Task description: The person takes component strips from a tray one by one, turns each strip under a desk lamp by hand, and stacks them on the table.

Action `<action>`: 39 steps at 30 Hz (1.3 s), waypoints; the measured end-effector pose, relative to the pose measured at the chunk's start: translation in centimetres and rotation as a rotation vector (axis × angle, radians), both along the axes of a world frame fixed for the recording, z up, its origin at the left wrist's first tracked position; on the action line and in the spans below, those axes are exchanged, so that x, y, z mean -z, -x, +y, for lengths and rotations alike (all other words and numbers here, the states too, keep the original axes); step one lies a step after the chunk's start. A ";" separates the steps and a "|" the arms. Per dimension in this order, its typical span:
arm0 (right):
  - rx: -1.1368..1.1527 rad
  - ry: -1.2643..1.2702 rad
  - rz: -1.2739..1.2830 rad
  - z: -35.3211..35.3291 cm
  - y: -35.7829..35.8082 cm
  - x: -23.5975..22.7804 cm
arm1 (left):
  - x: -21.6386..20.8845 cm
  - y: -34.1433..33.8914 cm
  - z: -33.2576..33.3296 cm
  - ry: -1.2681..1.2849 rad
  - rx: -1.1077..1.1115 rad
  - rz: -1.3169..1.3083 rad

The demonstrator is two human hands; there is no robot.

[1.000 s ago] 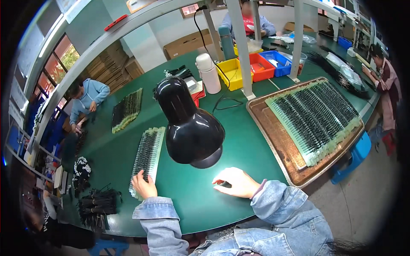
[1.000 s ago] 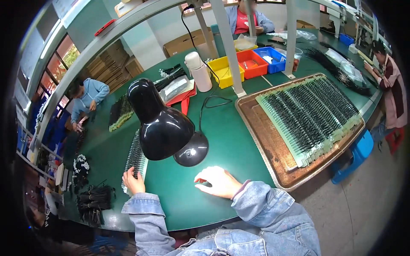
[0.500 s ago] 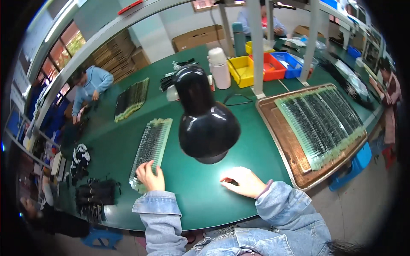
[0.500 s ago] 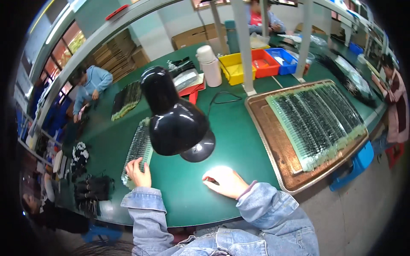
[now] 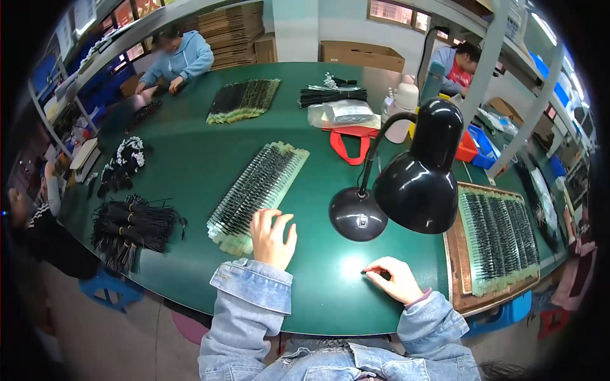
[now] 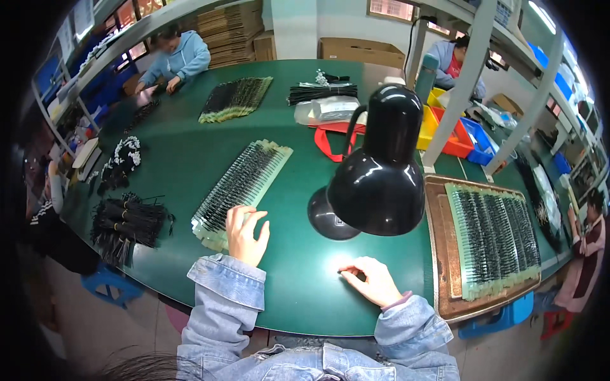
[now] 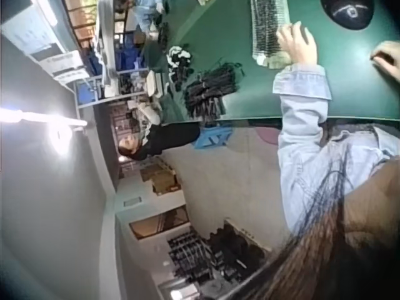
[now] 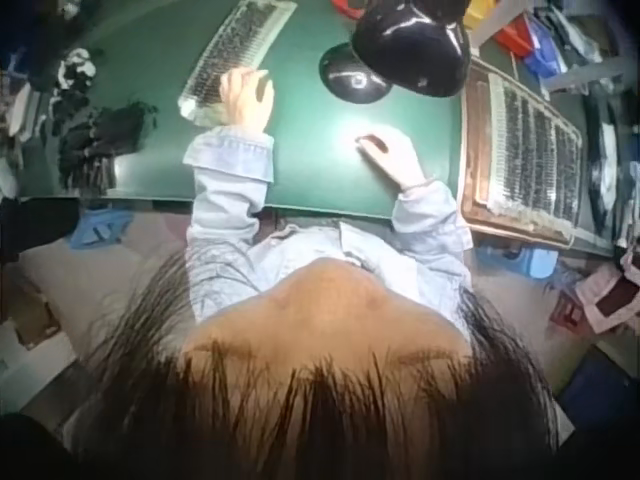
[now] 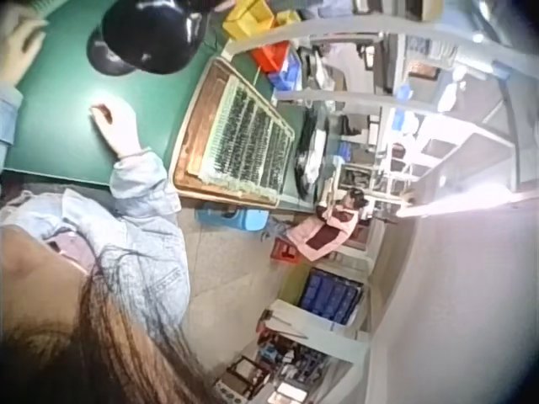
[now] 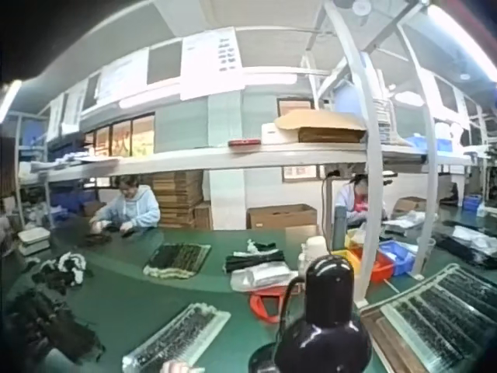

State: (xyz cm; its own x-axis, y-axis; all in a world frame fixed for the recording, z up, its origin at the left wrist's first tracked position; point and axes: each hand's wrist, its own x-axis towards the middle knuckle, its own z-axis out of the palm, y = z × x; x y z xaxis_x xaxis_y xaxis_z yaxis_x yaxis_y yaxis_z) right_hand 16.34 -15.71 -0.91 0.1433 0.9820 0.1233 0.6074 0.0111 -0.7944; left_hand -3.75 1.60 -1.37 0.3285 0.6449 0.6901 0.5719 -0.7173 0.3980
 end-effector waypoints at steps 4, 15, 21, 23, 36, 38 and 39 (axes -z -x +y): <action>-0.021 -0.060 0.000 -0.7 0.1 -2.8 | -0.7 -0.3 -1.0 -0.003 0.074 -0.049; 0.010 -0.695 -0.621 6.6 -1.6 -27.0 | -2.2 0.3 -3.7 0.011 0.279 -0.176; 0.087 -0.838 -1.131 19.7 -6.9 -32.7 | -0.7 -0.2 -4.3 0.012 0.434 -0.189; 0.176 -0.870 -1.133 24.8 -8.9 -33.2 | -0.1 -0.1 -4.4 0.027 0.431 -0.176; 0.086 -1.015 -1.164 37.1 -14.1 -37.0 | 2.5 -1.2 -3.8 0.068 0.384 -0.181; 0.156 -0.972 -1.241 36.2 -13.2 -36.9 | 2.5 -1.3 -3.7 0.083 0.376 -0.172; 0.153 -0.974 -1.243 36.1 -13.2 -36.8 | 2.6 -1.3 -3.7 0.097 0.368 -0.160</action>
State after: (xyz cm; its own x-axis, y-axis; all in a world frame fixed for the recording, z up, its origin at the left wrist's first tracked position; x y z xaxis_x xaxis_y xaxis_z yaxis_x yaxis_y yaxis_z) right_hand 29.57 20.39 35.92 -0.4362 0.4469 0.7810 0.8887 0.0781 0.4517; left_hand -2.43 -2.10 -3.94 0.4431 0.5689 0.6928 0.2095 -0.8171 0.5370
